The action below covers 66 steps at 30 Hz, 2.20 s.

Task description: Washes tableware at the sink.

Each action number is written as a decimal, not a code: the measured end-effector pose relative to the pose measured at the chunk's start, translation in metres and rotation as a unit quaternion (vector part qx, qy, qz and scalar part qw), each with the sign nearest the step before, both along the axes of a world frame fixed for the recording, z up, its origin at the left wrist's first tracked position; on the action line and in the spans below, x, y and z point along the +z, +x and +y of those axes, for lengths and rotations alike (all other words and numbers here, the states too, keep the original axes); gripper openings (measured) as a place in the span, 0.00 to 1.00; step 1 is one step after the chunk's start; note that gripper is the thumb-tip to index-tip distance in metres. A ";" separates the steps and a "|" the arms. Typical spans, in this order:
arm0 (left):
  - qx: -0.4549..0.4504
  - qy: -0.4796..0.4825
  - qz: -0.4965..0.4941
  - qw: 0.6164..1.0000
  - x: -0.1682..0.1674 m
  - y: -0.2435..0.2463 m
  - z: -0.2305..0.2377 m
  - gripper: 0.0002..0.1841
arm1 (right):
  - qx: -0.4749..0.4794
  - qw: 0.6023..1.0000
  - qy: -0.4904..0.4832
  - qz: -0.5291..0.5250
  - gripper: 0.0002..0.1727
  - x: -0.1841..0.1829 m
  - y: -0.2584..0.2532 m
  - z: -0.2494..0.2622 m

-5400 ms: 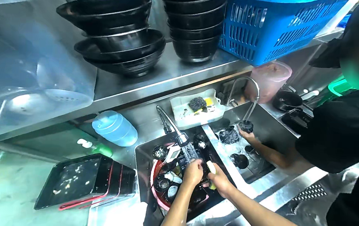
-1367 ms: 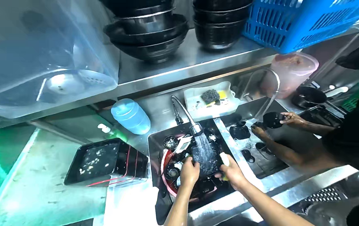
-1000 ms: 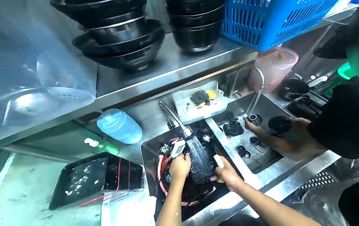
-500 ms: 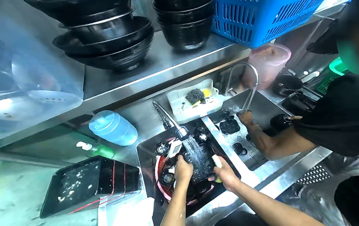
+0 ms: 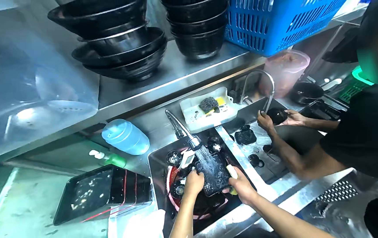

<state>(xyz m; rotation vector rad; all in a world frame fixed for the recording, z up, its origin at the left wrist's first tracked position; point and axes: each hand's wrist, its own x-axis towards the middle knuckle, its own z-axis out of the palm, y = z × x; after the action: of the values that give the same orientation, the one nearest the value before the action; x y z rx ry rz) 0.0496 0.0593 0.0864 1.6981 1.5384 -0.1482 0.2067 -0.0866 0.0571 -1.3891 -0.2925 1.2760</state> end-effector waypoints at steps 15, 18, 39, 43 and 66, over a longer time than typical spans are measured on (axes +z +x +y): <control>0.123 0.048 0.016 0.991 0.107 -0.100 -0.003 0.22 | 0.071 0.995 0.024 0.070 0.32 0.026 0.016 -0.009; 0.156 0.081 0.002 0.984 0.149 -0.125 0.005 0.20 | 0.063 0.995 0.014 0.071 0.32 0.017 0.022 -0.019; 0.489 0.207 -0.191 0.826 0.219 -0.278 0.052 0.20 | 0.017 0.996 -0.052 0.075 0.30 -0.018 0.047 -0.068; 0.504 0.213 -0.189 0.815 0.212 -0.288 0.053 0.22 | 0.007 0.995 -0.066 0.077 0.29 -0.022 0.046 -0.068; 0.540 0.196 -0.347 0.741 0.178 -0.272 0.026 0.24 | 0.024 0.991 -0.112 0.067 0.26 -0.028 0.041 -0.069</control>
<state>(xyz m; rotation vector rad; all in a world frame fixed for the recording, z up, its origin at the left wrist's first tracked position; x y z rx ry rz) -0.2229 0.0849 0.2642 0.6810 1.7229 1.3356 0.2473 -0.1551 0.0290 -1.4828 -0.0920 1.4704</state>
